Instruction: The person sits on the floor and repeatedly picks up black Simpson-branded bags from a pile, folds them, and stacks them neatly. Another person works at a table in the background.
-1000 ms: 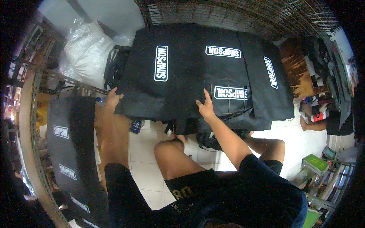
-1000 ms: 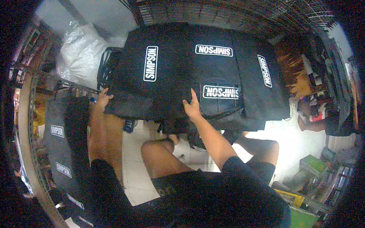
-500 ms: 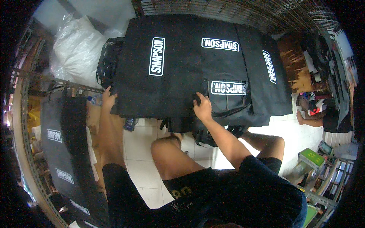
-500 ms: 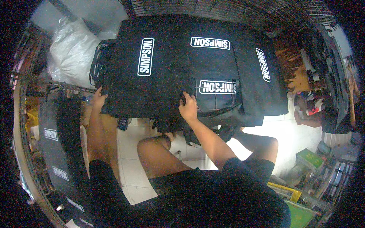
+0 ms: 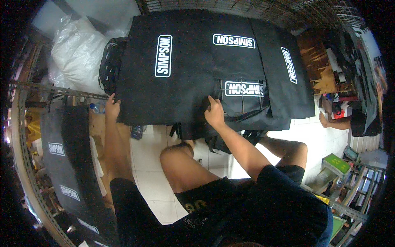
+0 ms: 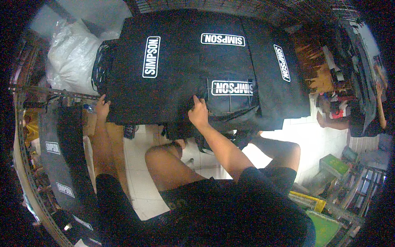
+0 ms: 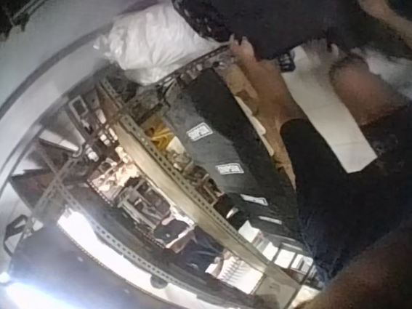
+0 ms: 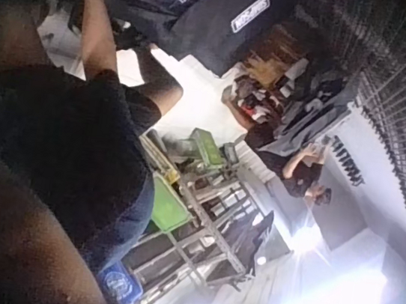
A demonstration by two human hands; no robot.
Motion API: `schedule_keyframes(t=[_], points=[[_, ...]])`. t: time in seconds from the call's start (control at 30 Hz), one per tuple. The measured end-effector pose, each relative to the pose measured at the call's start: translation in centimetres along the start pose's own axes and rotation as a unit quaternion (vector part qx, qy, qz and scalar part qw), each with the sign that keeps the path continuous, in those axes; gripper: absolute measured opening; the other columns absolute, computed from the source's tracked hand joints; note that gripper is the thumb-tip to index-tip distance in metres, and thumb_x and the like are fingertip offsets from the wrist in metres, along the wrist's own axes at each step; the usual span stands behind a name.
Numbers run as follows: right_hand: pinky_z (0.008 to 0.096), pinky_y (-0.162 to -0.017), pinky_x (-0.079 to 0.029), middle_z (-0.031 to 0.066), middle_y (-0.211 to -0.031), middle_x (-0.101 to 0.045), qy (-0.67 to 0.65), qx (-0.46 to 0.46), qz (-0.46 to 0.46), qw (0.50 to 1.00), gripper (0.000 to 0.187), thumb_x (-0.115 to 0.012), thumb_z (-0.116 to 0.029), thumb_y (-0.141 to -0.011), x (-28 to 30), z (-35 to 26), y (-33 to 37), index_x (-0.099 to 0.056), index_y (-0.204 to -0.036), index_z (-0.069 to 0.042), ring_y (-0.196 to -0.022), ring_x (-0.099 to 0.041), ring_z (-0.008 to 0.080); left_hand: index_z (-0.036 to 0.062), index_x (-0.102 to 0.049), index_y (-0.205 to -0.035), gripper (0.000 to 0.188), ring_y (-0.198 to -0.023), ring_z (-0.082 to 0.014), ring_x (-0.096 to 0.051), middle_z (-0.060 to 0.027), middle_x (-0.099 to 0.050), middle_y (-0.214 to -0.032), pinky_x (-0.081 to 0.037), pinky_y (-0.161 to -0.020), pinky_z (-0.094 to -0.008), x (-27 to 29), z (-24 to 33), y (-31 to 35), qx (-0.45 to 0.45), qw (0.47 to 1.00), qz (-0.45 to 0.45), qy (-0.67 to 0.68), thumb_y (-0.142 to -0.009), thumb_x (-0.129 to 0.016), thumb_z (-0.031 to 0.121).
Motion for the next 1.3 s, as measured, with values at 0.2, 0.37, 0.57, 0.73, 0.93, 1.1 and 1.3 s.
schedule_keyframes(t=[0.2, 0.37, 0.57, 0.73, 0.93, 1.1, 1.3], points=[[0.0454, -0.090, -0.042, 0.0273, -0.116, -0.046, -0.016, 0.022, 0.003, 1.000, 0.053, -0.058, -0.002, -0.071, 1.0, -1.9, 0.5, -0.048, -0.122, -0.001, -0.105, -0.049, 0.0421, 0.0064, -0.042, -0.132, 0.056, -0.088, -0.0212, -0.058, -0.0183, -0.055, -0.115, -0.046, -0.075, -0.0315, 0.3, -2.7, -0.1, -0.004, 1.000, 0.029, -0.001, -0.081, -0.062, 0.008], [0.0466, -0.093, -0.037, 0.0198, -0.125, -0.044, 0.072, 0.129, 0.000, 0.989, 0.045, -0.060, -0.011, -0.075, 6.5, -1.8, 5.0, -0.052, -0.118, -0.008, -0.117, -0.042, 0.0374, 0.0067, -0.036, -0.136, 0.066, -0.111, -0.0342, -0.049, -0.0210, -0.044, -0.127, -0.039, -0.096, -0.0414, 0.2, 1.7, 4.0, -0.091, 0.971, 0.141, -0.168, -0.079, -0.066, 0.024], [0.0460, -0.095, -0.035, 0.0154, -0.127, -0.044, 0.178, 0.164, -0.034, 0.970, 0.044, -0.061, -0.014, -0.074, 10.6, 4.3, 8.8, -0.052, -0.117, -0.009, -0.119, -0.040, 0.0343, 0.0047, -0.041, -0.132, 0.069, -0.118, -0.0343, -0.043, -0.0205, -0.046, -0.126, -0.032, -0.102, -0.0415, -2.4, 10.0, 14.9, -0.214, 0.965, 0.128, -0.081, -0.075, -0.070, 0.030], [0.0481, -0.095, -0.034, 0.0143, -0.126, -0.045, 0.219, 0.160, -0.027, 0.962, 0.046, -0.063, -0.018, -0.073, 13.7, 7.6, 10.0, -0.052, -0.117, -0.008, -0.119, -0.040, 0.0341, 0.0025, -0.047, -0.127, 0.064, -0.113, -0.0319, -0.050, -0.0196, -0.052, -0.121, -0.038, -0.096, -0.0394, -4.2, 15.7, 26.1, -0.160, 0.957, -0.156, 0.184, -0.071, -0.073, 0.023], [0.0480, -0.094, -0.035, 0.0135, -0.125, -0.046, 0.230, 0.168, 0.011, 0.959, 0.048, -0.064, -0.019, -0.073, 16.2, 9.9, 8.6, -0.052, -0.118, -0.009, -0.119, -0.040, 0.0329, 0.0035, -0.049, -0.123, 0.060, -0.111, -0.0325, -0.051, -0.0179, -0.055, -0.116, -0.041, -0.092, -0.0386, -5.5, 21.9, 38.4, -0.244, 0.936, -0.222, 0.122, -0.073, -0.072, 0.027], [0.0439, -0.091, -0.038, 0.0175, -0.118, -0.052, 0.162, 0.260, -0.042, 0.951, 0.049, -0.063, -0.017, -0.074, 18.2, 6.0, 9.4, -0.051, -0.121, -0.007, -0.109, -0.049, 0.0344, 0.0097, -0.052, -0.121, 0.054, -0.106, -0.0308, -0.050, -0.0120, -0.052, -0.116, -0.038, -0.089, -0.0453, -4.3, 20.9, 45.0, -0.313, 0.935, -0.157, 0.042, -0.077, -0.066, 0.038], [0.0443, -0.085, -0.044, 0.0270, -0.108, -0.055, -0.012, 0.303, -0.166, 0.938, 0.050, -0.058, -0.012, -0.077, 16.9, 15.8, 16.2, -0.048, -0.125, 0.000, -0.096, -0.055, 0.0399, 0.0109, -0.045, -0.126, 0.066, -0.126, -0.0362, -0.032, -0.0161, -0.038, -0.130, -0.024, -0.102, -0.0547, -1.5, 16.6, 48.4, -0.259, 0.961, -0.024, -0.092, -0.077, -0.060, 0.051]])
Point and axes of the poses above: each hand's wrist, its own y-axis away from the middle knuckle, its own x-axis out of the back of the hand, z = x × y, the point moved 1 cm from there along -y, towards the middle knuckle
